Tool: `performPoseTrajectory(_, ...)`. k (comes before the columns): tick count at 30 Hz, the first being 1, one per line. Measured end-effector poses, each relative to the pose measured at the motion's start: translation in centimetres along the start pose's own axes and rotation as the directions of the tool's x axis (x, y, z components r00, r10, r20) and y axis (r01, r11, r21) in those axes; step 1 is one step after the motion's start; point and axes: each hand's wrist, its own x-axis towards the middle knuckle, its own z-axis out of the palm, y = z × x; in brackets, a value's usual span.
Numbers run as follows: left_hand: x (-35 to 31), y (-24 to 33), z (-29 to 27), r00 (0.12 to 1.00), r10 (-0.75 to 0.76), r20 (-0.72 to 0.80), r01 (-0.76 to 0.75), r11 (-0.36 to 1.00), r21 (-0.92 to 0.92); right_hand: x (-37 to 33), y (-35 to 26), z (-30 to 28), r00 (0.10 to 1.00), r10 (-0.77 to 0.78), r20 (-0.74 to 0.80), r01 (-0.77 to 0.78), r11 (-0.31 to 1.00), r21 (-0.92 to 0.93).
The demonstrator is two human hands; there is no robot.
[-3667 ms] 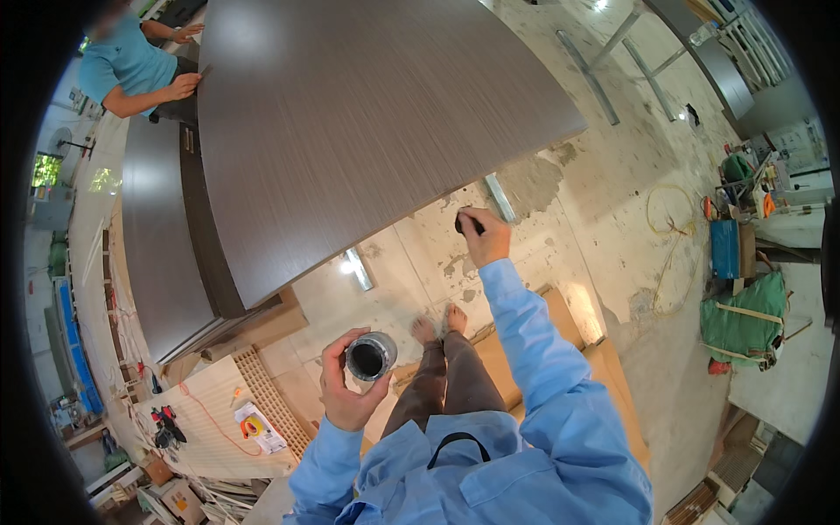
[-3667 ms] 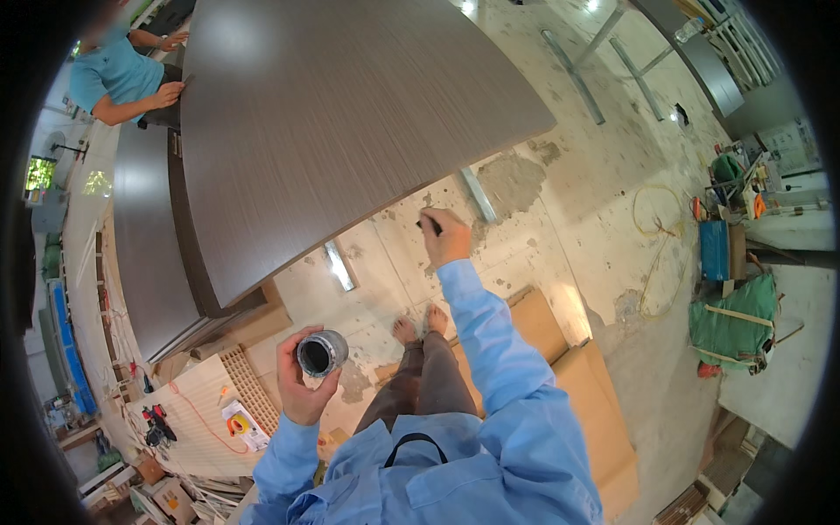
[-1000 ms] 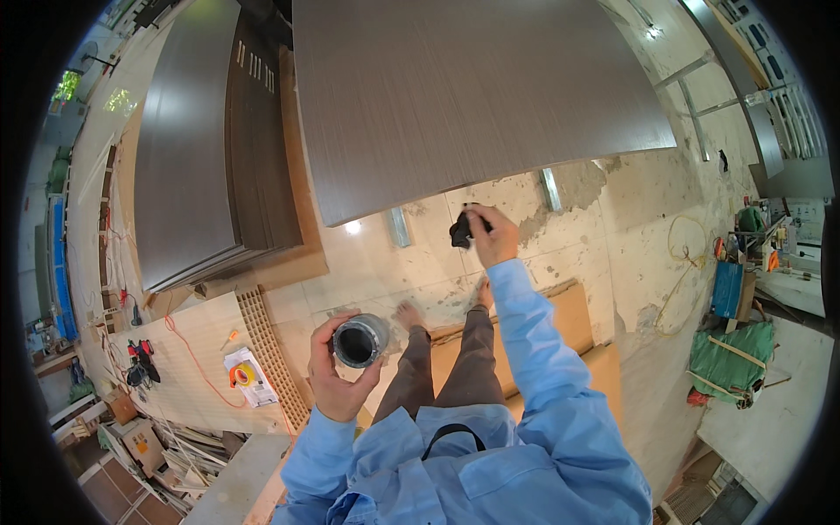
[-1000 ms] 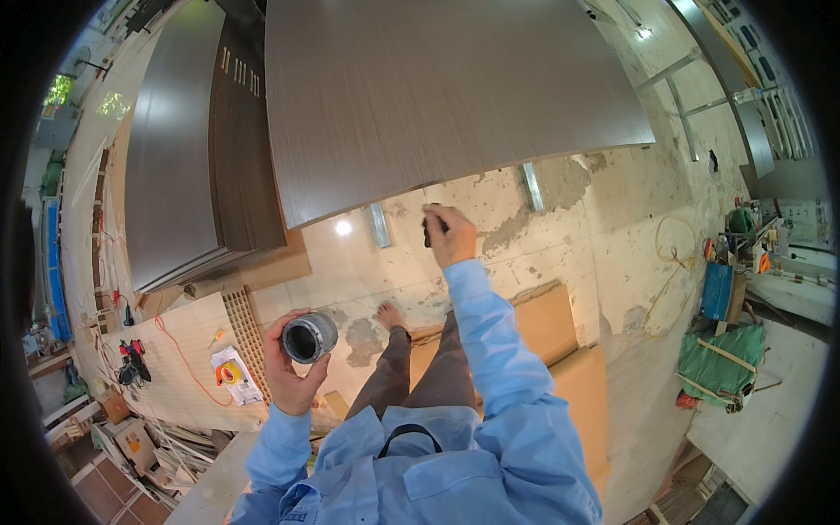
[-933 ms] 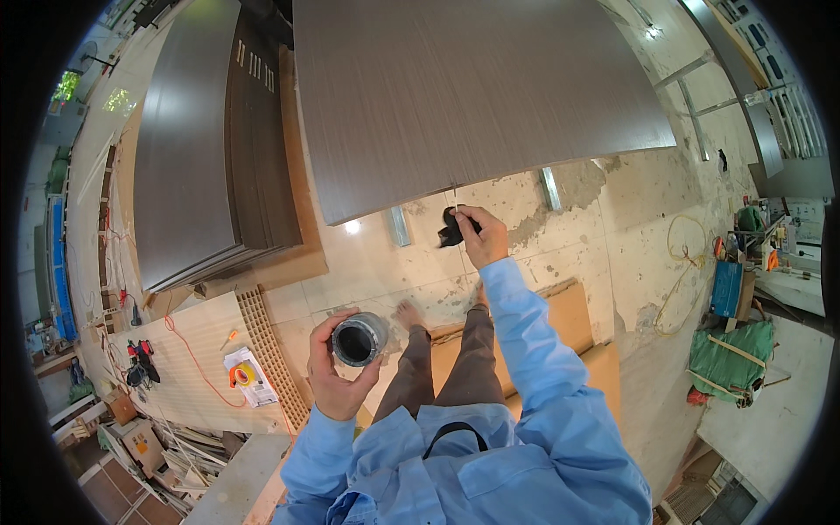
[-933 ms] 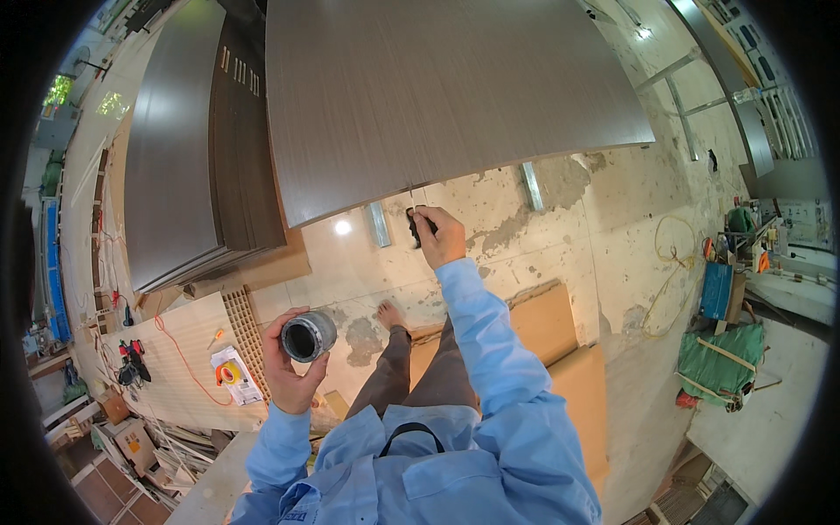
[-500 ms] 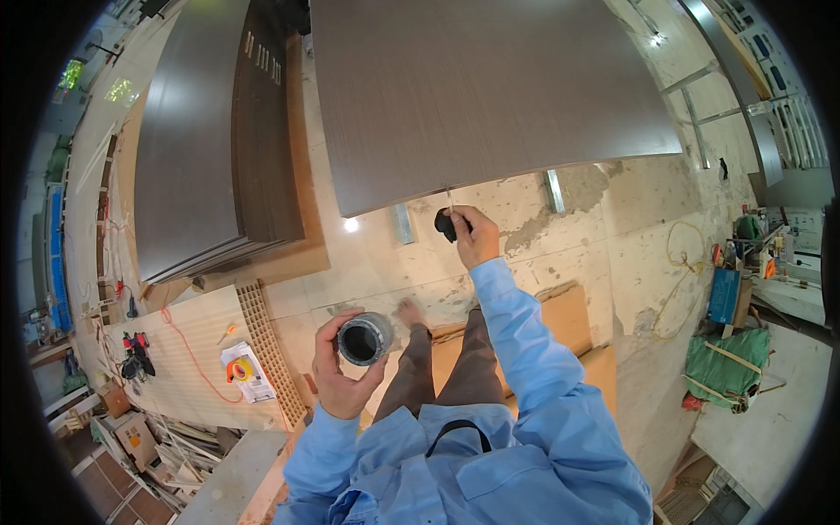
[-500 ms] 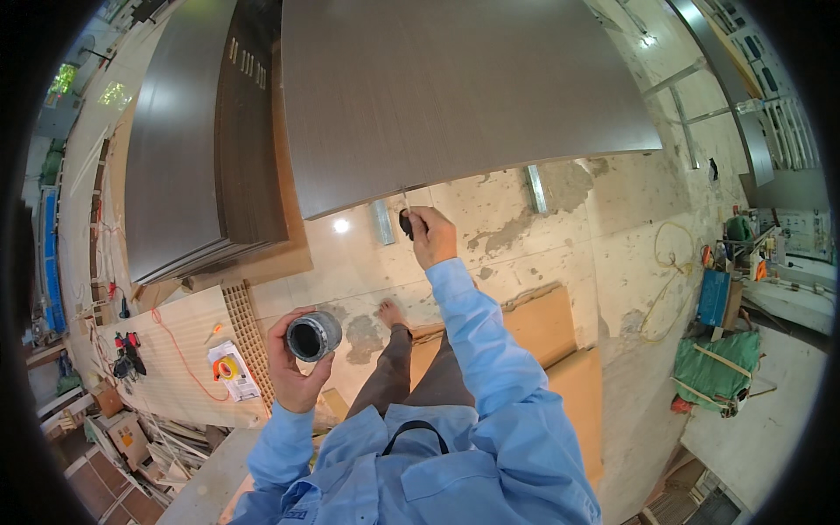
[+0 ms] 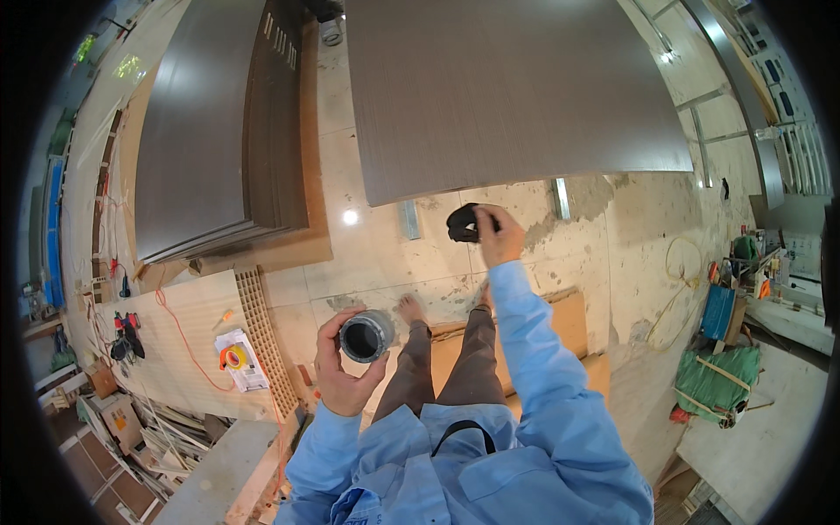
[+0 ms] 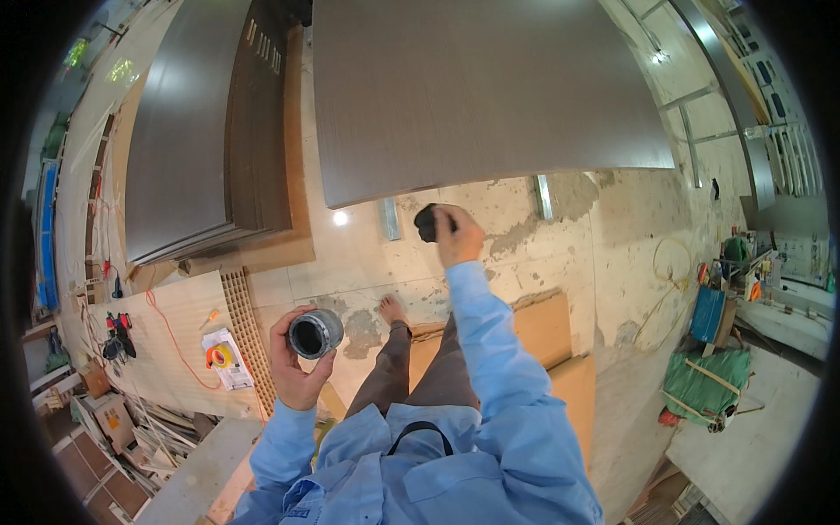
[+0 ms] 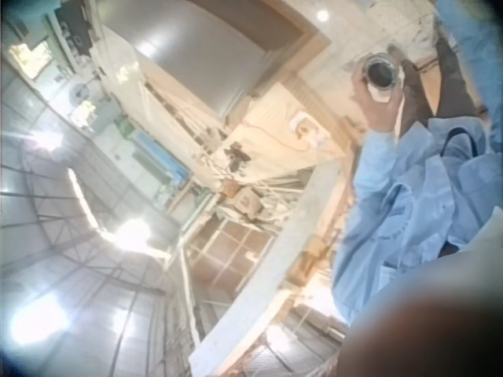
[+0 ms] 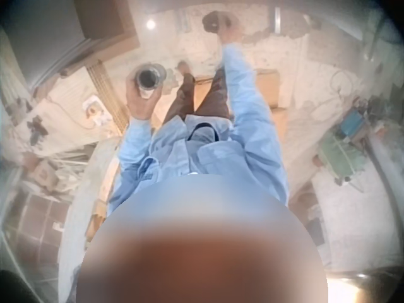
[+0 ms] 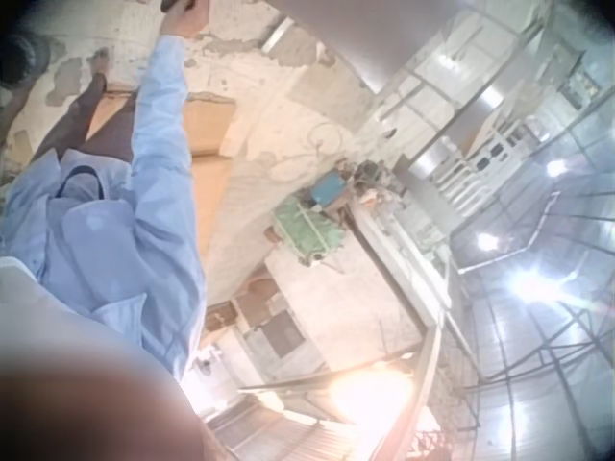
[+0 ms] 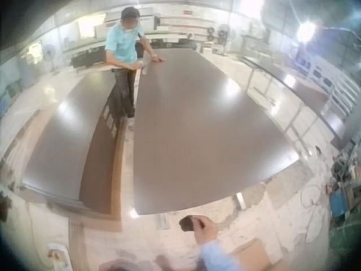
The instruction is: The person wipes the edges and surface of a large flat panel with a cloth dipped in a liquid from a small can. A coworker stands nearby and marks the panel with a pen. The person repeatedly dips the cloth and continues wiping along the panel's edges.
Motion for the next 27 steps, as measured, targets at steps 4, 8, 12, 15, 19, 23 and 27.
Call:
performPoseTrajectory(4,-0.2,-0.7,-0.4,0.998,0.008,-0.055,-0.010,0.999,-0.036,0.4,-0.4,-0.8,0.995,-0.022,-0.093,0.020,1.000,-0.023)
performPoseTrajectory(8,-0.1,-0.7,-0.4,0.998,0.021,-0.053,-0.020,1.000,0.018,-1.4,-2.1,2.7,0.940,-0.199,0.278,0.191,0.980,0.054)
performPoseTrajectory(12,0.0,-0.6,-0.6,0.998,0.027,-0.065,-0.027,1.000,0.006,-1.8,-3.2,3.4,0.979,-0.104,0.173,0.096,0.994,0.052)
performPoseTrajectory(15,-0.1,-0.7,-1.2,0.996,0.027,-0.083,-0.026,1.000,0.017,-1.8,-3.5,3.0,0.977,0.196,0.082,-0.196,0.981,-0.017)
performPoseTrajectory(19,0.0,-0.8,-1.2,0.995,0.032,-0.096,-0.031,0.999,0.007,-2.6,-4.3,4.9,0.948,-0.126,0.292,0.090,0.987,0.132)
performPoseTrajectory(23,0.0,-0.9,-1.3,0.994,0.042,-0.105,-0.041,0.999,0.006,-3.3,-4.5,6.2,0.938,-0.154,0.312,0.120,0.985,0.124)
performPoseTrajectory(27,-0.4,-1.2,-1.7,0.992,0.028,-0.125,-0.026,1.000,0.014,-3.5,-4.3,5.9,0.965,0.181,0.187,-0.182,0.983,-0.014)
